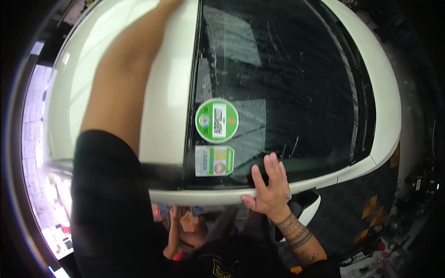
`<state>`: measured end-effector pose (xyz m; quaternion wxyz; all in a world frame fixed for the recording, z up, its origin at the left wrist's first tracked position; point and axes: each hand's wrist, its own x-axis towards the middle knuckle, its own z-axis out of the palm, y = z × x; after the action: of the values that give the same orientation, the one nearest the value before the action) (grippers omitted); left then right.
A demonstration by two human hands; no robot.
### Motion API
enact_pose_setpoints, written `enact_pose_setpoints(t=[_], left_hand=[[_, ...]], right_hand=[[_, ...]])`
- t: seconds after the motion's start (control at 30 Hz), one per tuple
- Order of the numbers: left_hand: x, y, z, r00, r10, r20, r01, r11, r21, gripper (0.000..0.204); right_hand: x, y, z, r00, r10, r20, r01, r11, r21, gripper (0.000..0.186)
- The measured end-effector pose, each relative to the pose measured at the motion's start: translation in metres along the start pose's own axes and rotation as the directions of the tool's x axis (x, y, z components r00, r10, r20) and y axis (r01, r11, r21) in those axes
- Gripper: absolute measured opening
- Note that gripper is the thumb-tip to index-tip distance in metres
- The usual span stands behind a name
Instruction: The person applies a large protective film to the roof of a white car. They use a squeegee to smooth the film and remove air bubbles, working systematically across the surface and around the roof rails. The person also uses a small red tool to tuck the film edges into the seams.
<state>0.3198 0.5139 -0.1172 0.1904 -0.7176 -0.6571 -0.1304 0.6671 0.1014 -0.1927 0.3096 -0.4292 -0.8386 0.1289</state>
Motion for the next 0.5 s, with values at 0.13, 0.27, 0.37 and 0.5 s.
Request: enact_pose_setpoints(t=[0.13,0.27,0.37,0.5], left_hand=[[-0.248,-0.008,-0.011,0.976,-0.183,0.119,0.207,0.947,-0.245,0.021],[-0.500,0.032,-0.069,0.797,-0.376,0.473,0.556,0.762,-0.333,0.021],[-0.643,0.086,-0.099,0.483,-0.425,0.765,0.803,0.564,-0.194,0.021],[-0.741,0.136,-0.127,0.162,-0.436,0.885,0.933,0.360,0.007,0.021]], right_hand=[[-0.003,0.000,0.012,0.998,0.035,-0.061,-0.039,0.997,-0.072,0.066],[-0.003,0.004,0.016,0.992,-0.032,-0.123,0.022,0.996,-0.081,0.067],[-0.005,0.008,0.021,0.987,-0.049,-0.152,0.037,0.996,-0.077,0.068],[-0.005,0.006,0.024,0.983,-0.042,-0.177,0.027,0.996,-0.083,0.068]])
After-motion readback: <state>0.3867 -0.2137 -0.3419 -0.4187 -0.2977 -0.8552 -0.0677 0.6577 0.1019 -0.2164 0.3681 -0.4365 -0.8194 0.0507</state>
